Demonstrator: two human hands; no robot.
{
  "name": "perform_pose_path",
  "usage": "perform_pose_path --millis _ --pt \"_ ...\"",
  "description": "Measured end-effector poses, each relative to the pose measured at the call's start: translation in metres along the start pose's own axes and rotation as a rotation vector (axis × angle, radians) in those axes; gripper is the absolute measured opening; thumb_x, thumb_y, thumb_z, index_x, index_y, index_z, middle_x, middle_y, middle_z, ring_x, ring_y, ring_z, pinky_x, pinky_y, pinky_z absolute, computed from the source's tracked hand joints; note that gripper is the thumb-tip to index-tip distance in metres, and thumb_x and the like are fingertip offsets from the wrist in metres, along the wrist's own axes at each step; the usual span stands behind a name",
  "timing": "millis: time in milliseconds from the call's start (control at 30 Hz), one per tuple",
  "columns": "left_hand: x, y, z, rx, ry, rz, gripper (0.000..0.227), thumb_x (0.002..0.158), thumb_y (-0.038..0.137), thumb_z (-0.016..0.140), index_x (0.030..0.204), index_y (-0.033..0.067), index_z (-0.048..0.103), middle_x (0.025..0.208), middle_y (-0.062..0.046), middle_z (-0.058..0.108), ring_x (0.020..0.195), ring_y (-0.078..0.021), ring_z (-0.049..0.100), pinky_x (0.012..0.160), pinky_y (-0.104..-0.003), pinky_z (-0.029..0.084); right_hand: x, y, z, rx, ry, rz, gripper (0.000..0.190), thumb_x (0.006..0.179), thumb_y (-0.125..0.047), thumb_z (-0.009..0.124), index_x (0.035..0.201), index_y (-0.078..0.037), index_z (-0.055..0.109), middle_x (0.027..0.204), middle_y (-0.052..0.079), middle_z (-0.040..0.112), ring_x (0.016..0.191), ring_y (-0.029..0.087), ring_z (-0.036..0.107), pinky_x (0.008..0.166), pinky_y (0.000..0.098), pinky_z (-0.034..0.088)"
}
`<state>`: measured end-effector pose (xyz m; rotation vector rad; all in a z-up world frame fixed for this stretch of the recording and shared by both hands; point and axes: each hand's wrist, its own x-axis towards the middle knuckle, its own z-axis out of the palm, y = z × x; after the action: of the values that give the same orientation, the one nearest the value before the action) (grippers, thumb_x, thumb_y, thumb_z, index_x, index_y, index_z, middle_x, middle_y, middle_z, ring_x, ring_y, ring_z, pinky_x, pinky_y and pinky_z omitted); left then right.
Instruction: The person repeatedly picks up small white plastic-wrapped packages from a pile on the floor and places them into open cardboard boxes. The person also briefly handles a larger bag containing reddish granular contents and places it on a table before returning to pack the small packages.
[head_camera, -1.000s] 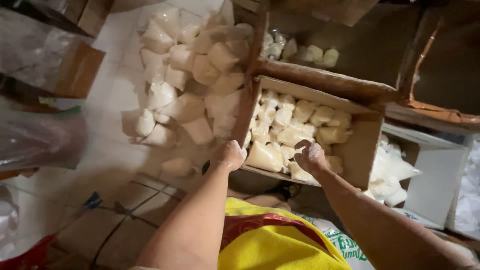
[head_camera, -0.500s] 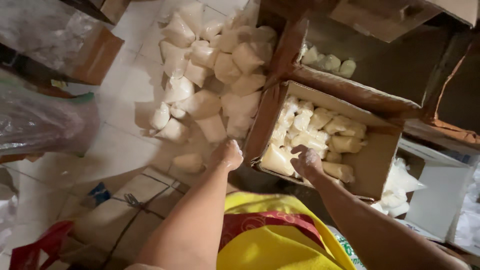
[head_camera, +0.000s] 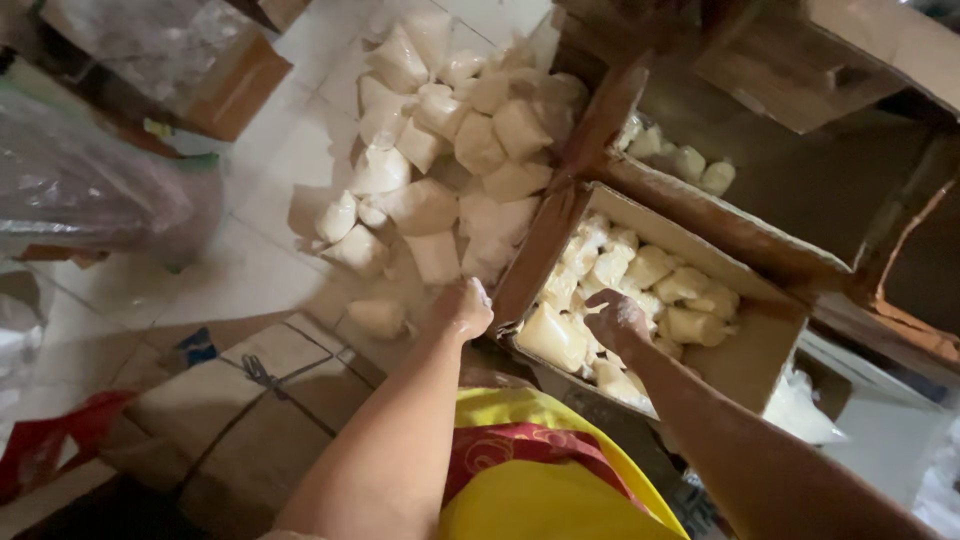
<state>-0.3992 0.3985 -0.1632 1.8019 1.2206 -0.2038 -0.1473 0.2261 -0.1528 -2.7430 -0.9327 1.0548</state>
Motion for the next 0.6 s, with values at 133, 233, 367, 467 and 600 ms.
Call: perform_pose_path --millis 133,233,367,467,600 --pt "0.008 -0.026 0.014 0.044 0.031 -0.043 0.029 0.087 0.024 0.064 0.107 0.0046 0.072 0.111 -0.023 0.071 0.106 -0.0404 0.069 0.093 -0.048 0.055 0.014 -0.021 0.002 0.034 0.031 -0.144 0.031 0.075 -0.022 0.081 0.105 -0.017 0.076 0.084 0.005 0.074 0.077 0.019 0.069 0.073 0.0360 0.058" --pt "0.020 -0.044 0.022 -0.038 0.116 -0.056 0.032 0.093 0.023 0.056 0.116 0.0054 0.070 0.118 -0.024 0.071 0.111 -0.0418 0.068 0.096 -0.050 0.053 0.024 -0.043 0.007 0.048 -0.057 -0.145 0.033 0.077 -0.022 0.080 0.109 -0.016 0.074 0.090 0.007 0.075 0.079 0.021 0.071 0.074 0.0353 0.059" --pt "0.012 -0.056 0.010 -0.089 0.042 -0.204 0.034 0.091 0.028 0.057 0.115 0.0054 0.067 0.118 -0.022 0.069 0.114 -0.0405 0.064 0.097 -0.051 0.049 0.033 -0.074 0.023 0.019 -0.092 -0.147 0.035 0.078 -0.020 0.075 0.113 -0.016 0.074 0.093 0.012 0.080 0.085 0.022 0.074 0.080 0.0341 0.060" --pt "0.005 -0.055 -0.013 -0.139 0.037 -0.256 0.036 0.090 0.024 0.059 0.119 0.0048 0.067 0.118 -0.023 0.070 0.114 -0.0408 0.065 0.096 -0.048 0.053 0.047 -0.093 0.039 0.075 -0.076 -0.289 0.033 0.077 -0.020 0.076 0.109 -0.015 0.073 0.103 0.006 0.076 0.092 0.021 0.071 0.082 0.0350 0.059" --pt "0.000 -0.066 -0.025 -0.251 0.085 -0.294 0.036 0.092 0.030 0.058 0.116 0.0062 0.069 0.119 -0.021 0.070 0.114 -0.0397 0.064 0.097 -0.047 0.052 0.071 -0.109 0.063 0.079 -0.112 -0.417 0.031 0.079 -0.019 0.074 0.110 -0.013 0.073 0.104 0.009 0.076 0.094 0.023 0.071 0.082 0.0369 0.058"
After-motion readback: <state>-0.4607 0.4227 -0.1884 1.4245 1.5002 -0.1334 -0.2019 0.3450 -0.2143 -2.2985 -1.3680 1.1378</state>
